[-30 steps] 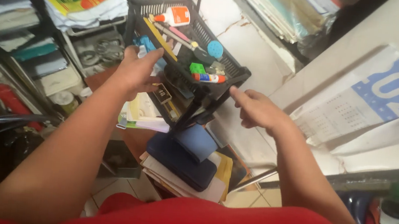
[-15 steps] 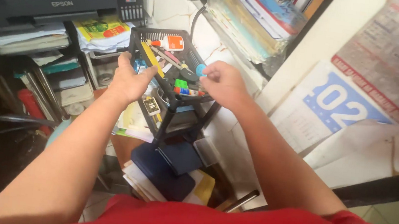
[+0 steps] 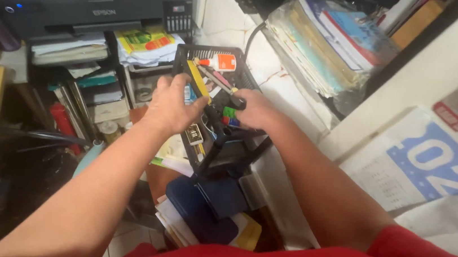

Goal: Organizing various small items including glue, stickers, and a mechanical part in a storage area.

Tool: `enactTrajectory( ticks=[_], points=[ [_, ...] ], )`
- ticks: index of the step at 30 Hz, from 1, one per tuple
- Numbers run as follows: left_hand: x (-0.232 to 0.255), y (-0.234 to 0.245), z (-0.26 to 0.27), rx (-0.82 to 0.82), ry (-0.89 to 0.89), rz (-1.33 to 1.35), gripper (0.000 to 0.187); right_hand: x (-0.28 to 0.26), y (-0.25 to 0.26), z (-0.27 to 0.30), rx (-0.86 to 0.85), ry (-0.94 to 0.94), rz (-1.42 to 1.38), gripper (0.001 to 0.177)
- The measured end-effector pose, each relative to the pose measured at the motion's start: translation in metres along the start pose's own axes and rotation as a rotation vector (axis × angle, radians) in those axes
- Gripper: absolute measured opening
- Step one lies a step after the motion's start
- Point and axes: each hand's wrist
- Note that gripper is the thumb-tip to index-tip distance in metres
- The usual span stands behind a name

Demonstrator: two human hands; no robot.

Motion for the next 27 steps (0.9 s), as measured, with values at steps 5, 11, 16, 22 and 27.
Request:
enactTrajectory(
  ticks=[5, 11, 16, 22, 27],
  points=[
    [-0.003, 0.000, -0.024, 0.021, -0.097, 0.014, 0.060, -0.011, 0.003, -0.013, -0.040, -0.137, 0.048, 0.055],
    [-0.003, 0.002, -0.034, 0.099, -0.208, 0.025, 0.043, 0.003, -0.008, -0.026, 0.081, -0.103, 0.010, 0.035],
    [-0.003, -0.003, -0.038, 0.048, -0.203, 0.128, 0.035, -0.011, -0.005, -0.020, 0.253, -0.191, -0.038, 0.026],
    [0.004, -0.002, -0.040, -0.228, 0.025, 0.567, 0.044, -0.056, -0.019, -0.003, 0.567, 0.254, -0.488, 0.014],
    [-0.032, -0.020, -0.057, -0.593, 0.341, 1.354, 0.033, -0.074, -0.018, -0.020, 0.217, 0.336, -0.869, 0.021]
  ],
)
Point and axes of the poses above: each hand's wrist, its own z-axis away from the middle knuckle, its own y-axis out of the back of the hand, x = y × z, and after that the axes turned 3 degrees about y, right-handed
